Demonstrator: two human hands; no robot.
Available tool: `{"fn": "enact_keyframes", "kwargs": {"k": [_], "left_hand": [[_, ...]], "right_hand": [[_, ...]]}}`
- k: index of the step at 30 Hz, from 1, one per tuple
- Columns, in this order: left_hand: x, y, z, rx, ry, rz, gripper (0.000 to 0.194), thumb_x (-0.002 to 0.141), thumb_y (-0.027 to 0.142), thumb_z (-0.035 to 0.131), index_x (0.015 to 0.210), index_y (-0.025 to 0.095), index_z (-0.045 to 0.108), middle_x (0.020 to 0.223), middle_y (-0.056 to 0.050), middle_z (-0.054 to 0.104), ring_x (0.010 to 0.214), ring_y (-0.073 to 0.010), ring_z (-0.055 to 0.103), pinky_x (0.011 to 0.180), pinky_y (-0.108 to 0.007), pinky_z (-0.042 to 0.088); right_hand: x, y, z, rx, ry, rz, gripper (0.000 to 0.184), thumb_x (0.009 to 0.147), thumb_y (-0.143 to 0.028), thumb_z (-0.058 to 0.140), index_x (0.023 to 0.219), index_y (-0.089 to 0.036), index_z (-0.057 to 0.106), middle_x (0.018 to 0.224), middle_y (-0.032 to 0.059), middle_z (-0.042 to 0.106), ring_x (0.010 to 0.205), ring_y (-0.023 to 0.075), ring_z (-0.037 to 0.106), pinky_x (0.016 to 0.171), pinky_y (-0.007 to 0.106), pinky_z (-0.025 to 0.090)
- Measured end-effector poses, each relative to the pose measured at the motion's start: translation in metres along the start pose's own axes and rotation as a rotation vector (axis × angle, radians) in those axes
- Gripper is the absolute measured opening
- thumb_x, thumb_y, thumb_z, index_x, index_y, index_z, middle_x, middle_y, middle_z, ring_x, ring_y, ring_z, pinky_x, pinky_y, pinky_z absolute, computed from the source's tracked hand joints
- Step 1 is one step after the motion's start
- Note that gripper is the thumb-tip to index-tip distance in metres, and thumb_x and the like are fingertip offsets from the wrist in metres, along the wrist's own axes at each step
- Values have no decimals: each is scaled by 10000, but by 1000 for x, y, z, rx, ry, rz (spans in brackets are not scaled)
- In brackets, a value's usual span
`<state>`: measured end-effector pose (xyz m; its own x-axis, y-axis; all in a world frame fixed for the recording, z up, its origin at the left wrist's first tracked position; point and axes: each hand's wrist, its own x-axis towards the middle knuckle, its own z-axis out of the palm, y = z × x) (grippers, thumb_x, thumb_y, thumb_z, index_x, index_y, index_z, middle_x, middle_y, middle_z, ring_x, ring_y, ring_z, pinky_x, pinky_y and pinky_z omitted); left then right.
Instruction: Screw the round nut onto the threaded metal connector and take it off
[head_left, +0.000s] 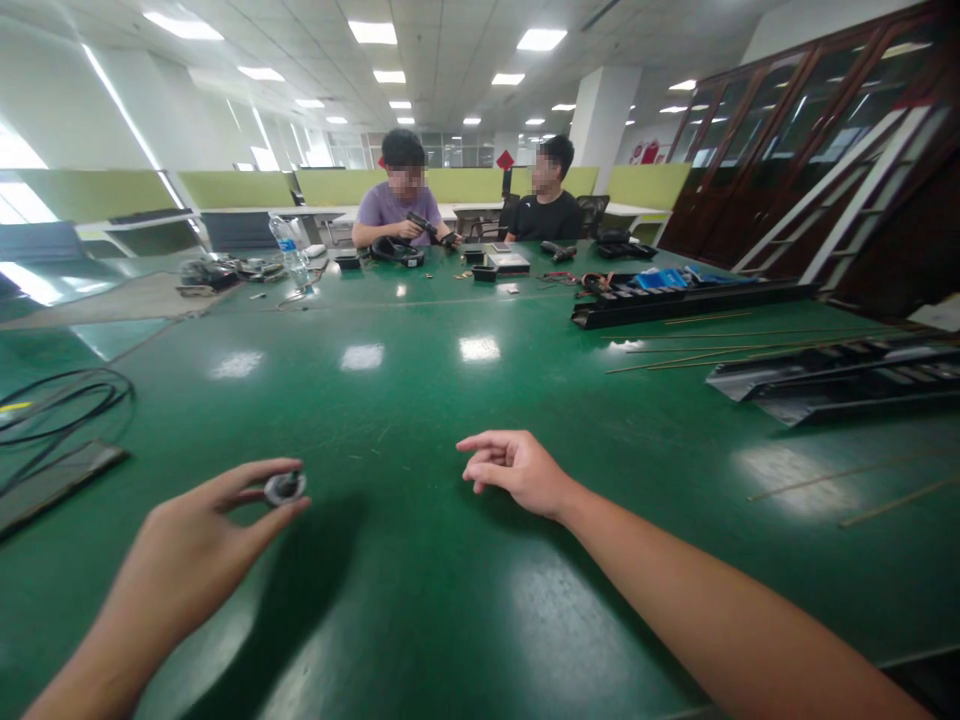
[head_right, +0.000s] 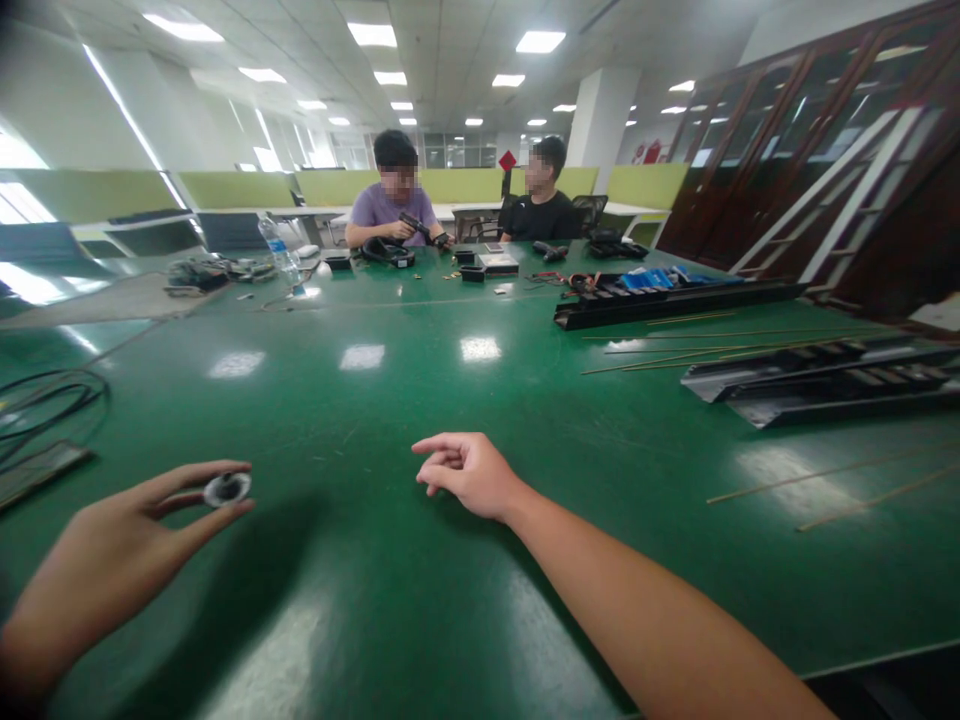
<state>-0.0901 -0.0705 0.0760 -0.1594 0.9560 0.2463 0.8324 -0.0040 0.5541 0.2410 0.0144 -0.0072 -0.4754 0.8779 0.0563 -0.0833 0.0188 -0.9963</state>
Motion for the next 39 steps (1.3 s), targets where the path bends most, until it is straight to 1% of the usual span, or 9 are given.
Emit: {"fn": "enact_keyframes", "kwargs": {"k": [2,5,7,10,13,16,18,25,39], "left_hand": [[13,22,33,2,-142,203,366,766,467,736,1084,289,704,1014,-4,731,903,-238,688,839,-360,555],[24,54,79,1,-231,439,315,829,383,701,1124,274,683,1082,-29,700,978,-222,649,904,-367,522],[26,65,103,10,-258,513,297,862,338,680,1154,283,668,1096,-27,684,1023,-217,624,927,-367,505],[26,61,123,-49,-275,563,347,888,285,655,1233,295,617,1143,-23,660,1052,-197,613,938,-342,495],[25,49,128,-115,-201,577,425,864,263,684,1274,275,573,1108,-28,663,994,-185,631,898,-320,503],[26,43,125,-135,-101,591,306,839,254,707,1131,242,616,1010,-17,668,921,-175,636,837,-299,505],[26,43,123,-151,-77,617,234,840,253,706,1057,235,624,974,-7,666,900,-163,635,816,-282,504],[24,44,128,-197,-115,677,256,844,241,713,1087,234,632,1007,3,696,910,-132,664,849,-242,516],[22,46,127,-249,-159,698,275,834,209,721,1092,245,635,1031,-3,704,938,-141,669,866,-253,526]], "right_hand": [[2,3,-1,-38,67,-29,413,713,-177,710,1121,-127,661,820,44,716,649,132,651,680,293,529],[0,4,0,-219,120,-94,398,724,-100,641,1119,-147,653,899,56,708,702,130,639,688,279,516],[-2,2,1,-345,131,-140,403,730,-63,609,1118,-164,647,935,55,698,744,135,639,676,263,505],[-5,-2,3,-465,128,-176,459,706,-43,628,1141,-190,624,977,47,686,822,154,644,643,244,488],[-7,-7,5,-546,93,-197,474,686,-54,680,1134,-204,630,968,24,695,832,157,639,657,251,467],[-8,-11,7,-593,90,-229,436,692,-77,710,1105,-207,655,953,11,701,813,150,625,689,260,461],[-8,-13,8,-619,99,-241,417,694,-93,726,1092,-203,667,933,5,700,779,143,607,698,263,460],[-10,-16,13,-669,95,-271,379,696,-117,747,1063,-192,687,954,18,707,783,151,599,718,266,461],[-10,-15,14,-684,76,-279,272,737,-139,725,1004,-191,723,901,20,716,789,153,640,727,263,473]]}}
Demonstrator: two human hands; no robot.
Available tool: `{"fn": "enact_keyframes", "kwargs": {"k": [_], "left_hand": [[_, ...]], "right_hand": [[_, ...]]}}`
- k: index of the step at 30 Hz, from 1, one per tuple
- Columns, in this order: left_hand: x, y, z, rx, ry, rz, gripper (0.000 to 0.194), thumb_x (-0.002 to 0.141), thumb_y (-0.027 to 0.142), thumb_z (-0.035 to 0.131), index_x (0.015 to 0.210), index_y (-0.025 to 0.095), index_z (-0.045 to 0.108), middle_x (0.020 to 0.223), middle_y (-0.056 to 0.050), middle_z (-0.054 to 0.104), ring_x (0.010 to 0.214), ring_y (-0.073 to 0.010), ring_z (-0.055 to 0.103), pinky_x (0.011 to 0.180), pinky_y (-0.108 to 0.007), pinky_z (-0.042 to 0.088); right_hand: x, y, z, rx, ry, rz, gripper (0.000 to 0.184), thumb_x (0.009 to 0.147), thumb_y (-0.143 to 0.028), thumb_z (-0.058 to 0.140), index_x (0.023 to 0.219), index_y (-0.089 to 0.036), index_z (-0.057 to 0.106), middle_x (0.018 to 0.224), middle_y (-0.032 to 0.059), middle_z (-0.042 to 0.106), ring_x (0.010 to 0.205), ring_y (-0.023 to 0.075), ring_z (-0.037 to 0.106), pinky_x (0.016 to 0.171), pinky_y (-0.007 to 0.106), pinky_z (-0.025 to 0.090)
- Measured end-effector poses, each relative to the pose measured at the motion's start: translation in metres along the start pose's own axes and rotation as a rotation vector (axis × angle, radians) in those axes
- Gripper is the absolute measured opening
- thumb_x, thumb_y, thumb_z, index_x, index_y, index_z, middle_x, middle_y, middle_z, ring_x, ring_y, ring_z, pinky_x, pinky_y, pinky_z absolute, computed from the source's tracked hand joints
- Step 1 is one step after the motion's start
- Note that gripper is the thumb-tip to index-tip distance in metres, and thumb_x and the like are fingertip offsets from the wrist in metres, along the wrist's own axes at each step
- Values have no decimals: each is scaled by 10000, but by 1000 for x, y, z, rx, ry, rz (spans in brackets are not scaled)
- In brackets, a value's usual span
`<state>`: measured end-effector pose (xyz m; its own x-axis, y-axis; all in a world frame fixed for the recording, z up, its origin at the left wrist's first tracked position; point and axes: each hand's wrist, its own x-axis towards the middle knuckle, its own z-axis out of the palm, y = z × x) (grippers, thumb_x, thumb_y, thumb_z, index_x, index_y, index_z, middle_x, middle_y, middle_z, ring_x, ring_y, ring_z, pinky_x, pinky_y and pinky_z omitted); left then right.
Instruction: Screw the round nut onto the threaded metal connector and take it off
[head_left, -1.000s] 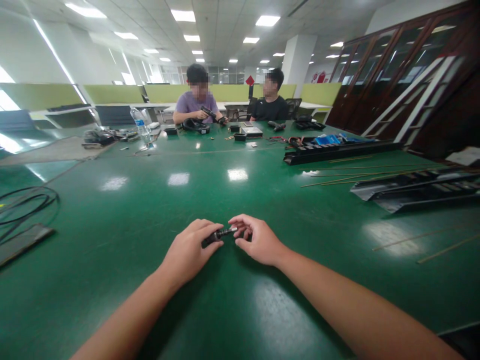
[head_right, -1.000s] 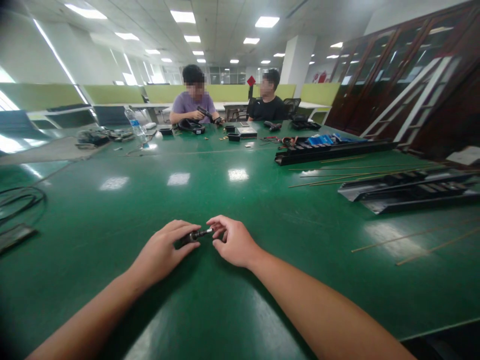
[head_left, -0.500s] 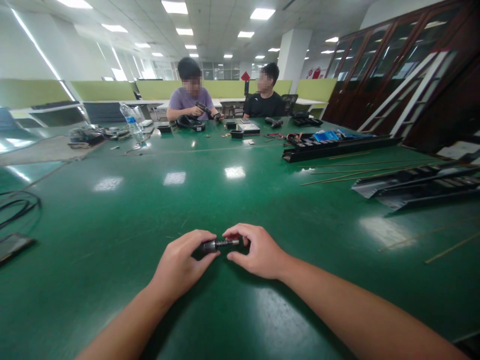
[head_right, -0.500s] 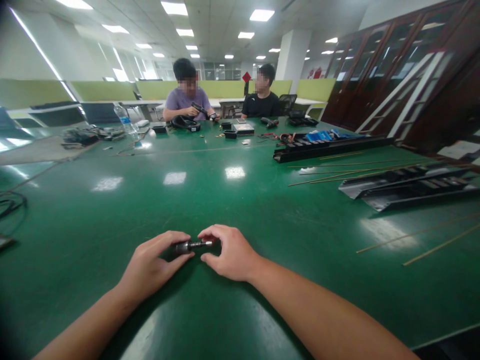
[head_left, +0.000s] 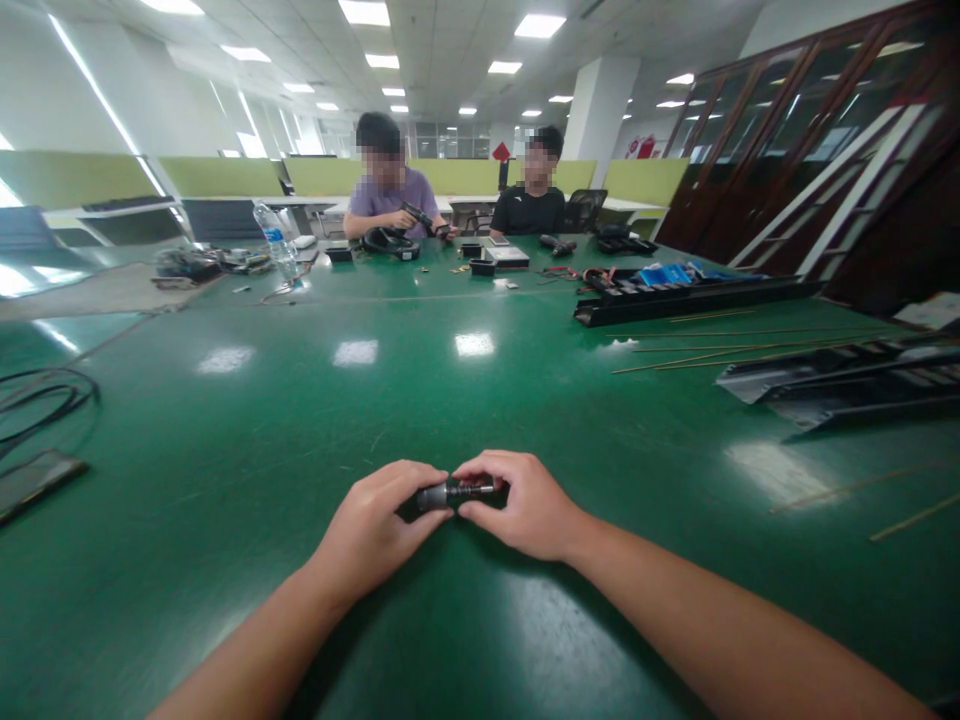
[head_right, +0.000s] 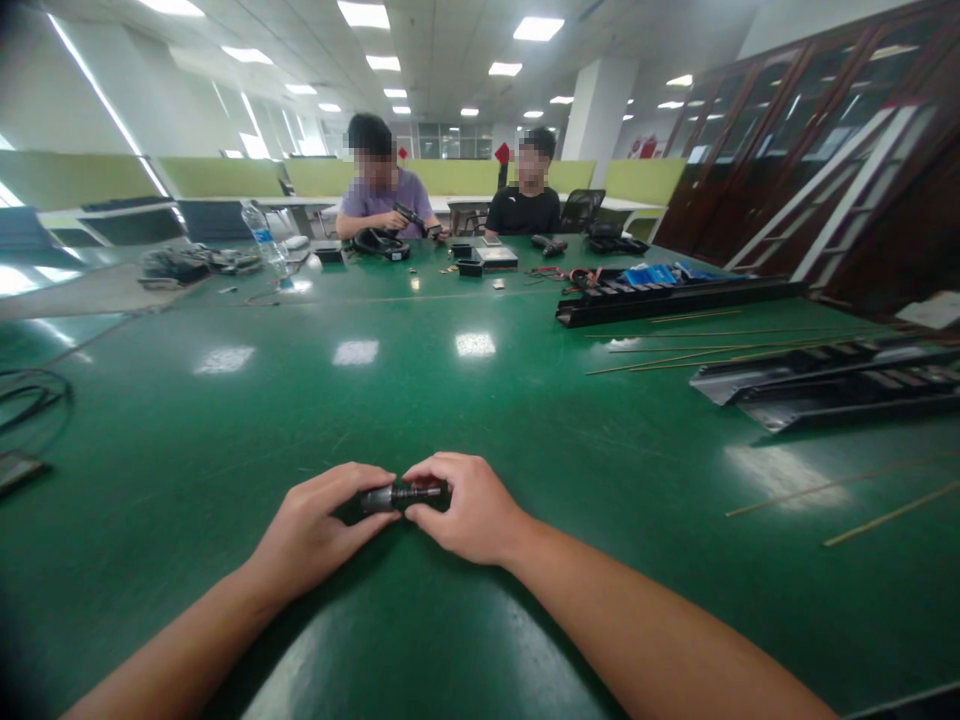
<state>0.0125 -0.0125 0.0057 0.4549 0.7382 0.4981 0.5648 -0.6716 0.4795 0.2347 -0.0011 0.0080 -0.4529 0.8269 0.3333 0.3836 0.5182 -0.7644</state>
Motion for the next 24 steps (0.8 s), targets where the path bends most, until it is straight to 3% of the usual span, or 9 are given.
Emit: {"fn": "enact_keyframes", "kwargs": {"k": [24], "left_hand": [[0,3,3,9,3,-21,247,825,230,728,1068,230,679,1001,-27,724,908,-168,687,828,-283,561]], "right_hand": [[0,4,2,17,-34,25,171,793,-174,707,952,-201,763,858,14,752,767,159,672,721,268,472]]}}
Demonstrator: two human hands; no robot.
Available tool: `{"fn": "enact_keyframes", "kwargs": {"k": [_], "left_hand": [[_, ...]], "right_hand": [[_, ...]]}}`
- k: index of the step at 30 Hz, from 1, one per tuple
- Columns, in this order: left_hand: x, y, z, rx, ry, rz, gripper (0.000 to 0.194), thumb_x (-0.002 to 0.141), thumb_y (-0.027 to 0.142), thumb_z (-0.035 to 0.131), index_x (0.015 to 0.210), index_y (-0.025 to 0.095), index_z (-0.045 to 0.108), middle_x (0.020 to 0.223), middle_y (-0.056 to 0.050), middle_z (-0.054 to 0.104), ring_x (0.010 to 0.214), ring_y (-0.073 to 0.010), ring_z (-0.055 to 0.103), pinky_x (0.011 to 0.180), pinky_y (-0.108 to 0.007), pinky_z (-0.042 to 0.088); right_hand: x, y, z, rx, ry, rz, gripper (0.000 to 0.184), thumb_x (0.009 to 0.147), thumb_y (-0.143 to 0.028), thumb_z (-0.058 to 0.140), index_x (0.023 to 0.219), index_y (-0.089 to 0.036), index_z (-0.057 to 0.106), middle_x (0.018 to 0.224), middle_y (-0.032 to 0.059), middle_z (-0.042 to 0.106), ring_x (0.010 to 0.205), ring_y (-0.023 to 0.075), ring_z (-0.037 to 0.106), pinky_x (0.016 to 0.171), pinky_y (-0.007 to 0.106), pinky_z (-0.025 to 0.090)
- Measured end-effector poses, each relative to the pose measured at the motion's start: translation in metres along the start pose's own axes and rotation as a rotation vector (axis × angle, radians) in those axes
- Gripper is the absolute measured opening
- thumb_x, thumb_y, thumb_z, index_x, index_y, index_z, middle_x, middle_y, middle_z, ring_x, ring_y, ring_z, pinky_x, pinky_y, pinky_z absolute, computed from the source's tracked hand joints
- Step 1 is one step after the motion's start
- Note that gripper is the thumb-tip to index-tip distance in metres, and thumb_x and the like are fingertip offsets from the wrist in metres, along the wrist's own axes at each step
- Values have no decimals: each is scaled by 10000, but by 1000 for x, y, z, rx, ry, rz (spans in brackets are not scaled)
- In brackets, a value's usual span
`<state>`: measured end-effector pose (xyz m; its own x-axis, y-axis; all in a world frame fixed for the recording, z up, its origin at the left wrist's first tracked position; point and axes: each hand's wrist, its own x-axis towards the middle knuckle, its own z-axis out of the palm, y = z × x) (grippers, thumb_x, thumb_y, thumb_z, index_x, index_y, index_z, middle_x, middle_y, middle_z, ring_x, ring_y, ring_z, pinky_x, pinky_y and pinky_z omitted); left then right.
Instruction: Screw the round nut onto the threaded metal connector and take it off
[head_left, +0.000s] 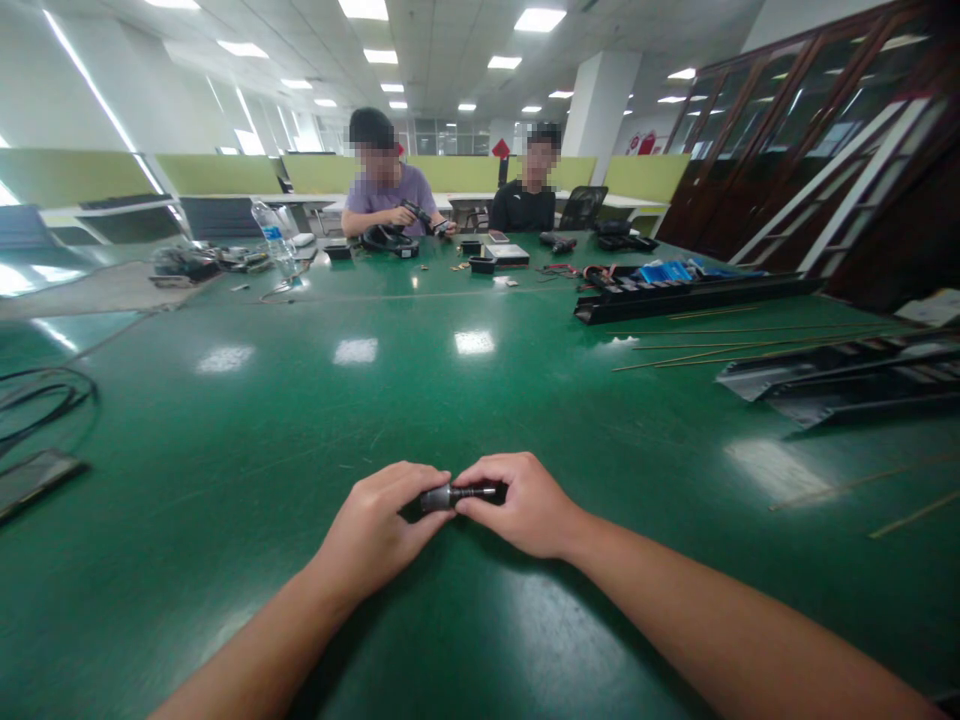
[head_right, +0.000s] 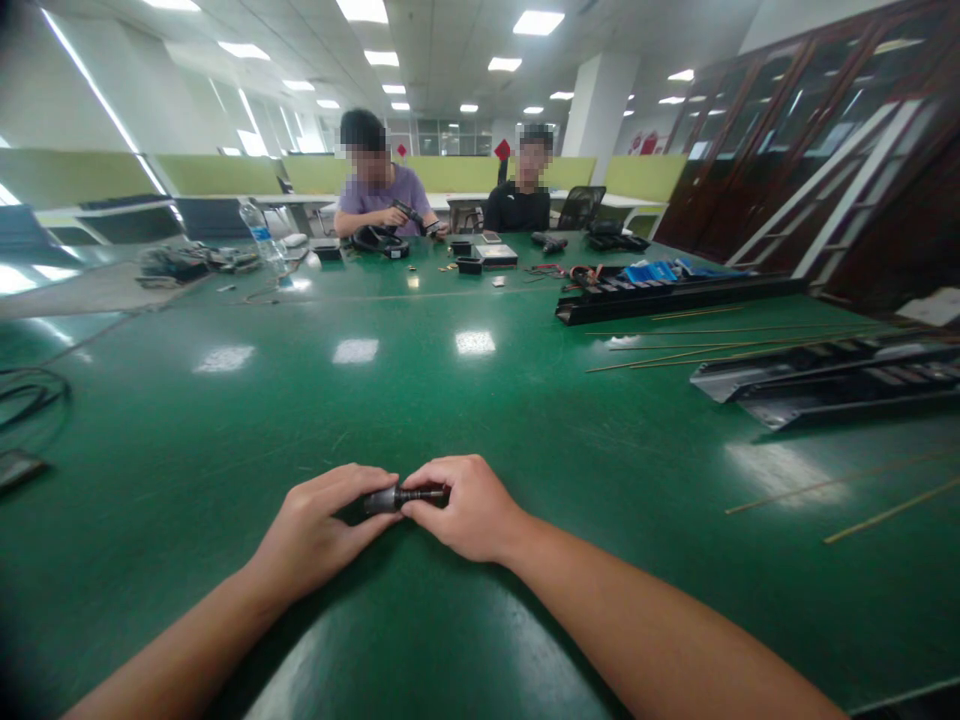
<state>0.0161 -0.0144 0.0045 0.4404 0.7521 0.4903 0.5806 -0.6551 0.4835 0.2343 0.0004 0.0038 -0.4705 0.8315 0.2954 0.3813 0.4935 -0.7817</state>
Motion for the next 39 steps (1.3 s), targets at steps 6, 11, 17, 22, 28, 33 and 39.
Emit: {"fn": "enact_keyframes", "kwargs": {"k": [6,11,17,22,28,33,39], "left_hand": [[1,0,0,9,7,4,239,824,223,722,1060,222,684,995,-35,729,899,-171,694,825,-285,569],[1,0,0,6,12,3,220,830,236,709,1048,220,689,987,-46,730,890,-182,698,812,-293,575],[1,1,-2,8,15,16,212,825,231,709,1036,216,693,982,-50,732,882,-182,698,801,-287,575],[1,0,-3,6,17,18,222,822,227,716,1042,221,688,981,-37,730,878,-170,695,803,-277,569],[1,-1,-1,10,30,22,236,813,217,723,1046,223,688,985,-33,731,884,-169,695,808,-278,569],[1,0,-1,12,29,25,223,816,217,710,1038,215,692,978,-47,732,879,-180,697,803,-290,574],[0,-1,-2,23,51,31,251,816,232,731,1062,225,683,995,-33,729,896,-167,694,824,-277,571]], "right_hand": [[0,0,-1,7,-6,13,157,791,-185,711,937,-201,766,848,15,755,760,161,674,717,269,474],[0,-1,-1,16,-11,26,154,790,-192,707,930,-209,769,844,14,757,758,164,678,710,270,478],[0,0,-2,24,-18,41,161,786,-198,708,933,-210,773,846,14,762,754,165,681,701,269,484],[0,-1,-2,32,-15,53,162,780,-197,710,927,-207,776,853,20,764,761,169,683,708,271,489],[1,-1,-1,49,-4,79,152,759,-195,726,905,-190,767,797,11,745,711,156,657,659,253,473],[1,-2,0,59,-5,118,129,751,-226,747,874,-187,761,763,6,733,681,150,636,621,244,454],[1,-2,-1,43,23,99,112,760,-212,732,867,-195,763,761,5,735,685,153,639,620,244,449]]}}
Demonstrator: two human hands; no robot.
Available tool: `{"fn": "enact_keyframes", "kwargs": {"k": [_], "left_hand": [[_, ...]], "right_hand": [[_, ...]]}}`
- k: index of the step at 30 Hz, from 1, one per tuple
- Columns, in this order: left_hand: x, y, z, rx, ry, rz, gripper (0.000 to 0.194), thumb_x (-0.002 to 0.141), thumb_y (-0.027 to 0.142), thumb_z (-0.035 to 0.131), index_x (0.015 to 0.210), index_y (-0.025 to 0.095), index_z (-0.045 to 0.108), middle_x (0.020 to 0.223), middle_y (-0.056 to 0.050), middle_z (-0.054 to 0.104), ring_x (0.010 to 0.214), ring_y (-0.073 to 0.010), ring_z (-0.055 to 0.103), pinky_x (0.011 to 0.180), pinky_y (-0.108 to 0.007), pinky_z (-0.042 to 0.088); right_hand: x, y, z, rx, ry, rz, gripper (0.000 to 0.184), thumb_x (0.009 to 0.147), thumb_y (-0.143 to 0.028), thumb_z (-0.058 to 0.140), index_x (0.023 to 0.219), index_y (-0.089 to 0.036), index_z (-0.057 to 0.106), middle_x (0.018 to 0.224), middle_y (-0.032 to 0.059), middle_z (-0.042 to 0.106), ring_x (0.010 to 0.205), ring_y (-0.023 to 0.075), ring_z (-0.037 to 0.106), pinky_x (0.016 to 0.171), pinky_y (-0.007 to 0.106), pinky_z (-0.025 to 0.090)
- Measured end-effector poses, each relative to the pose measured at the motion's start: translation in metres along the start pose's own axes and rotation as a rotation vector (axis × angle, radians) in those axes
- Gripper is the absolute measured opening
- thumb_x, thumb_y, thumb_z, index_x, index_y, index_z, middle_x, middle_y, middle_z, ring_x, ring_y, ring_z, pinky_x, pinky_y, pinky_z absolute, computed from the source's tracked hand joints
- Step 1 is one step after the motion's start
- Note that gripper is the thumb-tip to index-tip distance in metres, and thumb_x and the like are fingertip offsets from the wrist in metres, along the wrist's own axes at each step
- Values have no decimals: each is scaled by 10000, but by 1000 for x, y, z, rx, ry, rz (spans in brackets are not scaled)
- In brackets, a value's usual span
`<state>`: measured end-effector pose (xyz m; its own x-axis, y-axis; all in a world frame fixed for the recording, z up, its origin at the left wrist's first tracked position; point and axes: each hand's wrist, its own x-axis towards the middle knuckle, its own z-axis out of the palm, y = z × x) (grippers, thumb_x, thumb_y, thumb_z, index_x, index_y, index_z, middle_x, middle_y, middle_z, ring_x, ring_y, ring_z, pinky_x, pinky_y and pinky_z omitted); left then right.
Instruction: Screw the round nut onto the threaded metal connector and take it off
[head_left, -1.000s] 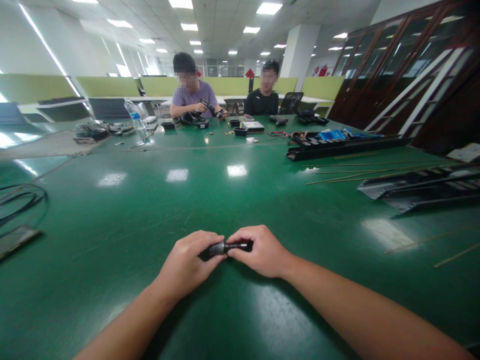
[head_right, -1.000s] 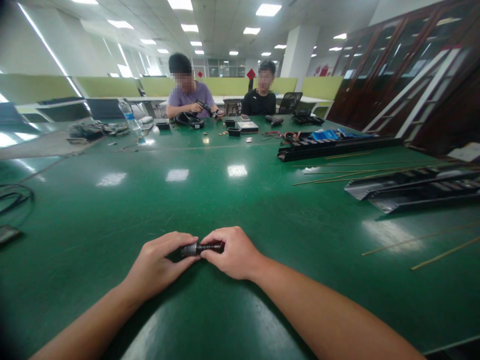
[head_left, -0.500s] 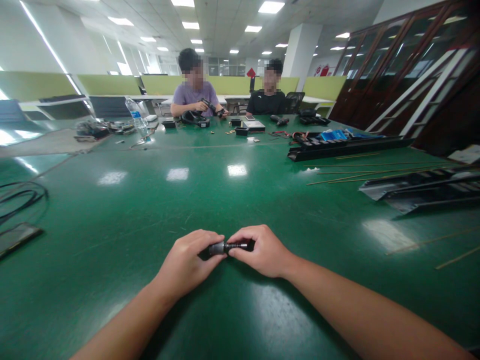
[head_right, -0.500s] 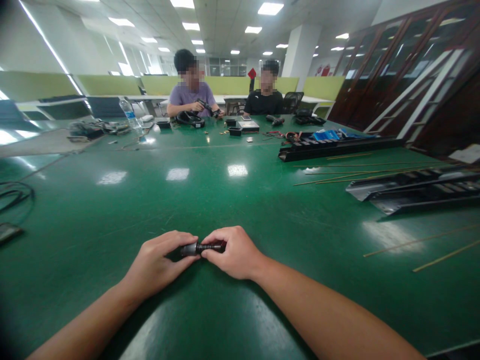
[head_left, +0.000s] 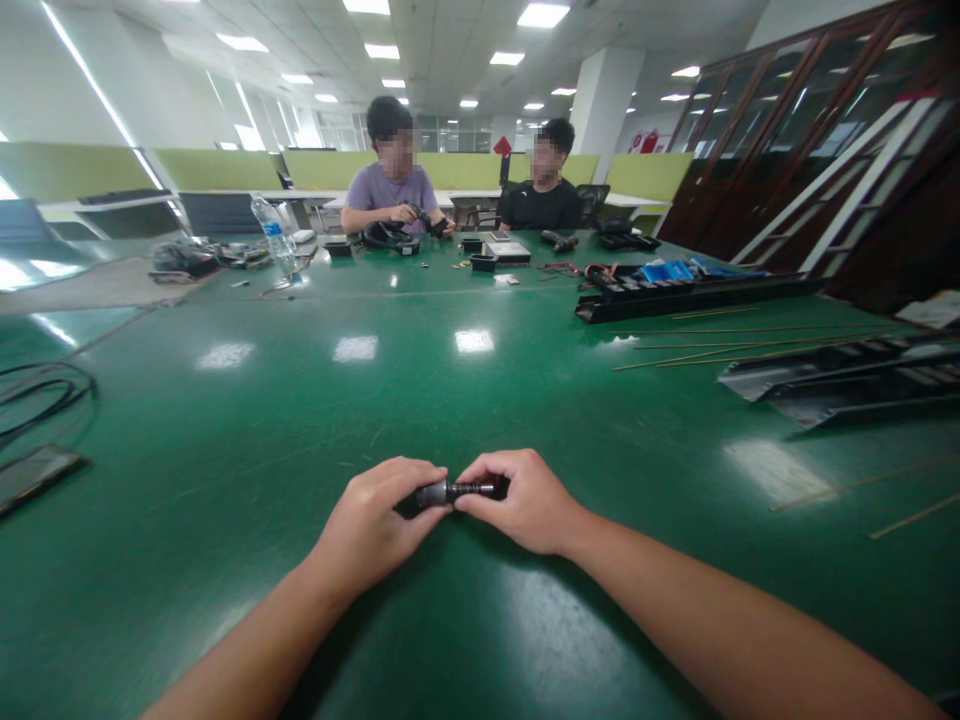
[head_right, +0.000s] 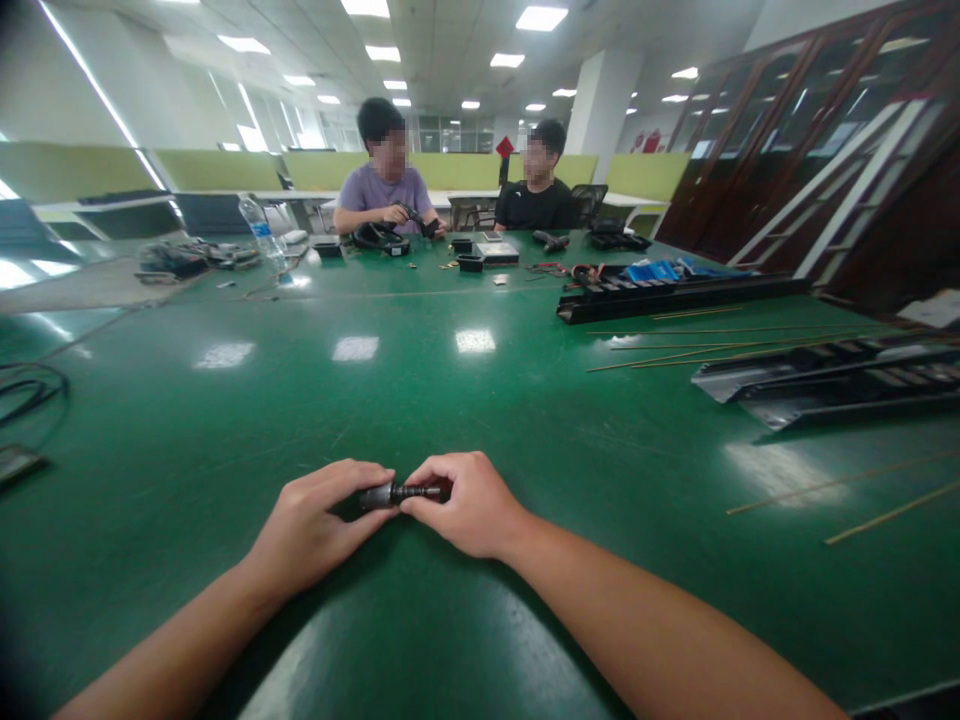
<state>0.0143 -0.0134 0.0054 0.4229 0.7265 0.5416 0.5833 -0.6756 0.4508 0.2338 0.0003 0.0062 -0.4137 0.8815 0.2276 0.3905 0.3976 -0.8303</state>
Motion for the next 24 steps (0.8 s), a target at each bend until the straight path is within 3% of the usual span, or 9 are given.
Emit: {"fn": "enact_keyframes", "kwargs": {"k": [24], "left_hand": [[0,-4,-5,11,14,19,276,817,238,742,1084,238,673,1013,-15,721,909,-150,684,837,-265,558]], "right_hand": [[0,-3,1,30,39,49,96,757,-241,751,825,-173,765,683,1,694,615,128,588,577,224,420]]}}
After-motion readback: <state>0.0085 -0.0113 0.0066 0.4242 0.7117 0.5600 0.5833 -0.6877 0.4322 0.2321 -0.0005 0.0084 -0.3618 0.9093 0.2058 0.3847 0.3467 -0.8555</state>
